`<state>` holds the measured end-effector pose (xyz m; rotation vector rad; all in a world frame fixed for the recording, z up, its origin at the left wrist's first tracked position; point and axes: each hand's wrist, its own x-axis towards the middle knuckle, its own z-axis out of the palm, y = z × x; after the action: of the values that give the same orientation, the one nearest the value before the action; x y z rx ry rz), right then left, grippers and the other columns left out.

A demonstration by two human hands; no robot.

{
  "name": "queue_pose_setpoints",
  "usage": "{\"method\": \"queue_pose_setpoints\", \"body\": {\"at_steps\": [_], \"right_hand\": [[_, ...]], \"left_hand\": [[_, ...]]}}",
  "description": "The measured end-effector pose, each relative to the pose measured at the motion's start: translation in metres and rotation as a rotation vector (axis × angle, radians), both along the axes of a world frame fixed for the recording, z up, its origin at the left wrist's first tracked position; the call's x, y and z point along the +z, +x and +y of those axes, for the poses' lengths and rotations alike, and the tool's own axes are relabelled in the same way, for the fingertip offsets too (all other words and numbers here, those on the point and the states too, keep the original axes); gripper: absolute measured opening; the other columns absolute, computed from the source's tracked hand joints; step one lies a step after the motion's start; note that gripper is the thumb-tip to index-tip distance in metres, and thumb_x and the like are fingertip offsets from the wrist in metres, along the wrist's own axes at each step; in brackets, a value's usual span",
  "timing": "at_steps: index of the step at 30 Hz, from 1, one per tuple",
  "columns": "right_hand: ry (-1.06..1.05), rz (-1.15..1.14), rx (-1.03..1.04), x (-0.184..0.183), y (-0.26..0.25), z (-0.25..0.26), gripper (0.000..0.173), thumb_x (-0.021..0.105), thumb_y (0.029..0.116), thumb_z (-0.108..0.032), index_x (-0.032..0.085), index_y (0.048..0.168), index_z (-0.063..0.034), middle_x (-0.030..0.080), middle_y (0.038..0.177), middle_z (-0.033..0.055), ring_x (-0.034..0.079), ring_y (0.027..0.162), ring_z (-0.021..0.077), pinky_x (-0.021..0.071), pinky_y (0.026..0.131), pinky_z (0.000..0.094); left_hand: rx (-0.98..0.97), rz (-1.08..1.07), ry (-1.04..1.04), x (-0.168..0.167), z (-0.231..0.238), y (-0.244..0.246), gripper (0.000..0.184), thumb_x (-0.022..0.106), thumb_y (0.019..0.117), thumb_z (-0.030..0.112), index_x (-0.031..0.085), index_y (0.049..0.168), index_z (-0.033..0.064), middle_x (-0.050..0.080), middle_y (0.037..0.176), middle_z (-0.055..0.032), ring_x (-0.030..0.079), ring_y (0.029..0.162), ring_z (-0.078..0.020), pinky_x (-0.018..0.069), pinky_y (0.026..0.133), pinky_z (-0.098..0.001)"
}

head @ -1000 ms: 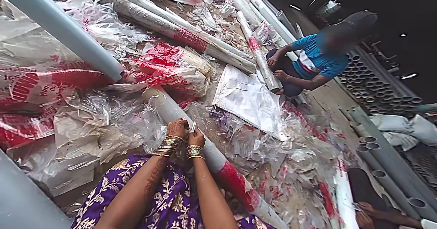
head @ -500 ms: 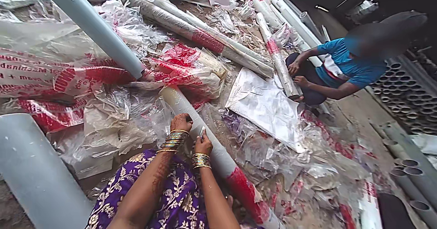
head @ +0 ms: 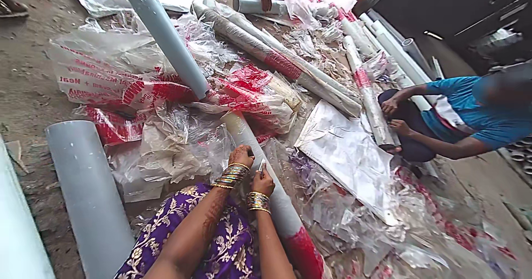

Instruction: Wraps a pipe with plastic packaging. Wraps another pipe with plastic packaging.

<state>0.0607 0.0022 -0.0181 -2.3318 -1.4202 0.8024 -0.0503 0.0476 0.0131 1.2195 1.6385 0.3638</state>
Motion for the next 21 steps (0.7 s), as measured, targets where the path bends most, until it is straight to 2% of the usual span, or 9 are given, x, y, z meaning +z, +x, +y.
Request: {"method": "queue_pose_setpoints", "body": {"at_steps": [3,6,9,13,15,18,21], "right_hand": [[0.01,0.028,-0.013,0.001,0.001,0.01,0.043,0.055,0.1062,-0.013,0.055,0.148,-0.0074,0.076,0.106,0.0201,0.072,0.093,0.035,0.0526,0.089,0.053],[0.025,0.103,-0.066,-0.005,-0.002,0.025,0.041,0.057,0.1056,-0.012,0.058,0.146,-0.0059,0.076,0.093,0.0164,0.071,0.078,0.0281,0.055,0.078,0.0464],[0.053,0.127,-0.065,-0.009,-0.01,0.011,0.043,0.056,0.1058,-0.012,0.054,0.148,-0.0048,0.076,0.092,0.0167,0.071,0.075,0.0281,0.0561,0.075,0.0466],[0.101,0.162,-0.072,-0.013,-0.008,-0.003,0.044,0.056,0.106,-0.009,0.052,0.15,-0.0041,0.076,0.088,0.0137,0.069,0.066,0.0224,0.0561,0.067,0.0406],[0.101,0.158,-0.065,-0.014,-0.007,0.001,0.045,0.056,0.1059,-0.009,0.052,0.15,-0.0043,0.076,0.088,0.0131,0.069,0.065,0.0221,0.0558,0.066,0.0406],[0.059,0.086,0.028,-0.017,0.002,0.003,0.044,0.056,0.106,-0.011,0.054,0.15,-0.0067,0.076,0.09,0.0147,0.071,0.071,0.0262,0.0568,0.072,0.0455],[-0.032,0.063,0.106,-0.009,0.023,0.005,0.043,0.058,0.1048,-0.011,0.056,0.148,-0.0088,0.076,0.088,0.0143,0.07,0.069,0.024,0.0567,0.071,0.0425]], "left_hand": [[-0.021,0.008,-0.012,0.004,-0.001,0.0,0.033,0.062,0.1009,0.014,0.063,0.13,-0.0017,0.057,0.143,-0.0237,0.05,0.14,-0.0368,0.037,0.116,-0.0541],[0.007,0.019,-0.02,0.006,-0.003,-0.012,0.032,0.063,0.1008,0.016,0.065,0.127,-0.0023,0.059,0.14,-0.0237,0.052,0.137,-0.0372,0.0374,0.115,-0.0549],[0.098,0.027,-0.03,0.009,-0.003,-0.035,0.03,0.064,0.1001,0.018,0.067,0.124,0.0007,0.062,0.137,-0.0218,0.054,0.135,-0.0362,0.0359,0.114,-0.0584],[0.107,0.052,-0.048,0.021,-0.005,-0.047,0.03,0.064,0.1004,0.02,0.068,0.126,0.0031,0.061,0.14,-0.0204,0.052,0.137,-0.036,0.0301,0.115,-0.0612],[0.118,0.075,-0.051,0.022,-0.006,-0.053,0.031,0.065,0.1005,0.021,0.068,0.126,0.004,0.062,0.139,-0.02,0.052,0.137,-0.0359,0.0303,0.115,-0.061],[0.185,0.089,-0.03,0.021,-0.006,-0.065,0.029,0.065,0.1009,0.021,0.069,0.124,0.0039,0.064,0.136,-0.0204,0.054,0.134,-0.0363,0.0309,0.114,-0.0615],[0.304,0.134,0.019,0.016,-0.002,-0.061,0.028,0.063,0.1013,0.02,0.07,0.125,0.0052,0.063,0.136,-0.0198,0.055,0.133,-0.0361,0.0304,0.114,-0.0614]]}}
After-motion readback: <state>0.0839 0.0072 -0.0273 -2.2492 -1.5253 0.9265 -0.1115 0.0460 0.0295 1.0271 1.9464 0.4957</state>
